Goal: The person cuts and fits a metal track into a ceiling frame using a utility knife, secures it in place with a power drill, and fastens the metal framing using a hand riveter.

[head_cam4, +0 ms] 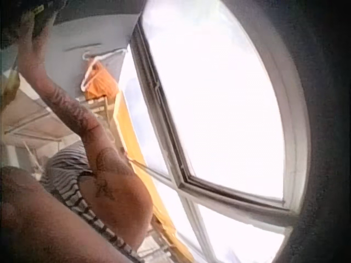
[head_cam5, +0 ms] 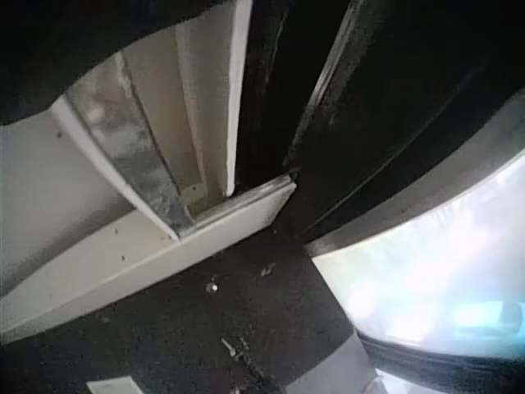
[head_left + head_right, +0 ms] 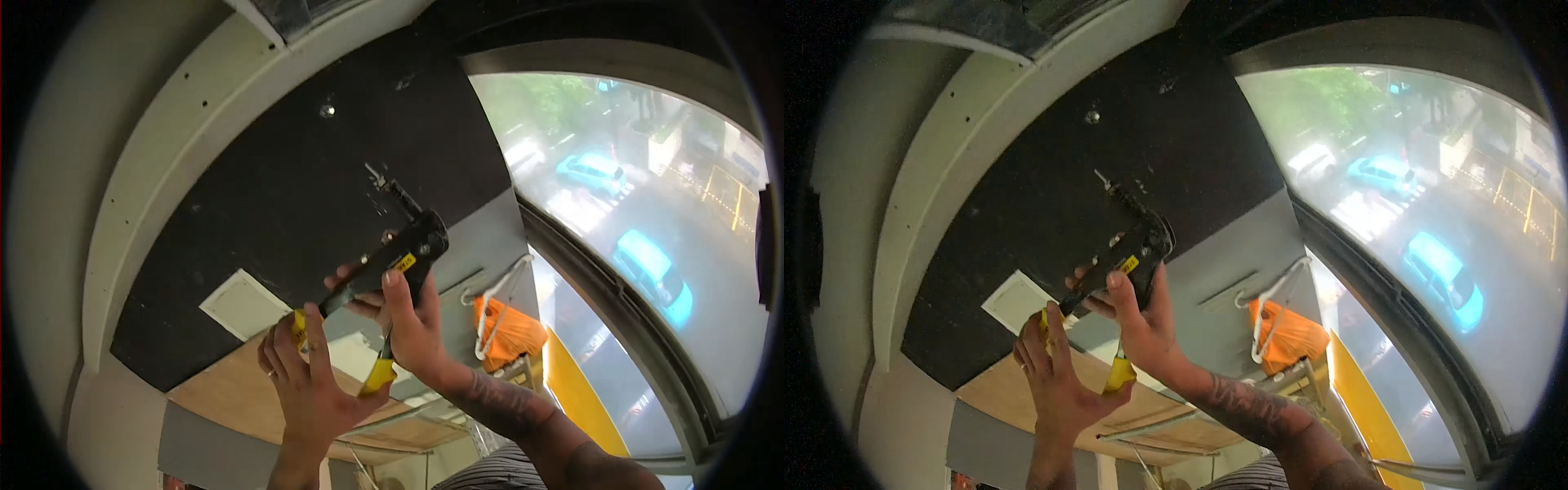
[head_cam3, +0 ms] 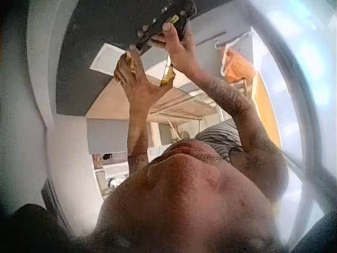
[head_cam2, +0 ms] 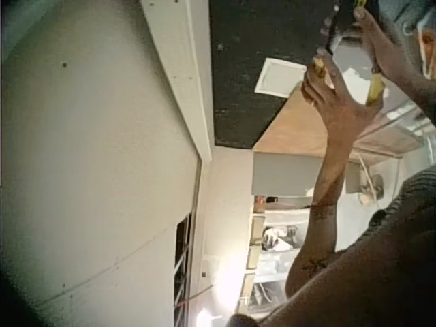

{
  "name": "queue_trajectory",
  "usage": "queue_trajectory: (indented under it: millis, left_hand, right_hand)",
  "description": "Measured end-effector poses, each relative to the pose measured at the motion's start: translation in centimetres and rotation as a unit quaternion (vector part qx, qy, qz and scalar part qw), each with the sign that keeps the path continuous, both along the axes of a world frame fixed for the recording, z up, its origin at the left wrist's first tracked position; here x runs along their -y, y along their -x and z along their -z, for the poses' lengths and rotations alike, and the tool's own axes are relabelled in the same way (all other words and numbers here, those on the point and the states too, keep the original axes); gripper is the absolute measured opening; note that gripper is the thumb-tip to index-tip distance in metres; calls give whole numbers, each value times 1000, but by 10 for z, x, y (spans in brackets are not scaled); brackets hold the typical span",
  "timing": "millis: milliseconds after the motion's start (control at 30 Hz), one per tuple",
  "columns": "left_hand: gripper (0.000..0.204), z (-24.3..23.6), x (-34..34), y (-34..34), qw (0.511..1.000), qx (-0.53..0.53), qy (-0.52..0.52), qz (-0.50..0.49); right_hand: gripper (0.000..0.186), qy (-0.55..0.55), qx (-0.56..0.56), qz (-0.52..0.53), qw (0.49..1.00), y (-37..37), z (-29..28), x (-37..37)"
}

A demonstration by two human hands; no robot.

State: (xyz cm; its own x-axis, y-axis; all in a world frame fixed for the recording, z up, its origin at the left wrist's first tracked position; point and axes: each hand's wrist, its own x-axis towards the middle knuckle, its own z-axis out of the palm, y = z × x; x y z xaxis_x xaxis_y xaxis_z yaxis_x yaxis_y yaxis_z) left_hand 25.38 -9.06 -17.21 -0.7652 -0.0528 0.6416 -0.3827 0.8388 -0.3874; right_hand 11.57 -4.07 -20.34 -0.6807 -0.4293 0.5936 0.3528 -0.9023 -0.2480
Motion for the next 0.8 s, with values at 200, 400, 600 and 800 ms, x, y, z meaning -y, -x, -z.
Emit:
queue_trajectory:
  millis: [200, 400, 600, 800]
  left_hand:
    - [113, -60, -4, 37, 991, -43, 126, -29]
    - [121, -99, 6, 44, 979, -50, 158, -123]
    - [117, -118, 4, 41, 967, -68, 198, -144]
    - [118, -131, -4, 44, 961, -67, 218, -155]
  right_hand:
    - [34, 77, 9, -17, 997, 47, -58, 19]
    - [37, 142, -1, -39, 989, 56, -107, 48]
    - [35, 176, -7, -74, 982, 53, -130, 51]
    - [34, 193, -11, -64, 979, 56, -142, 52]
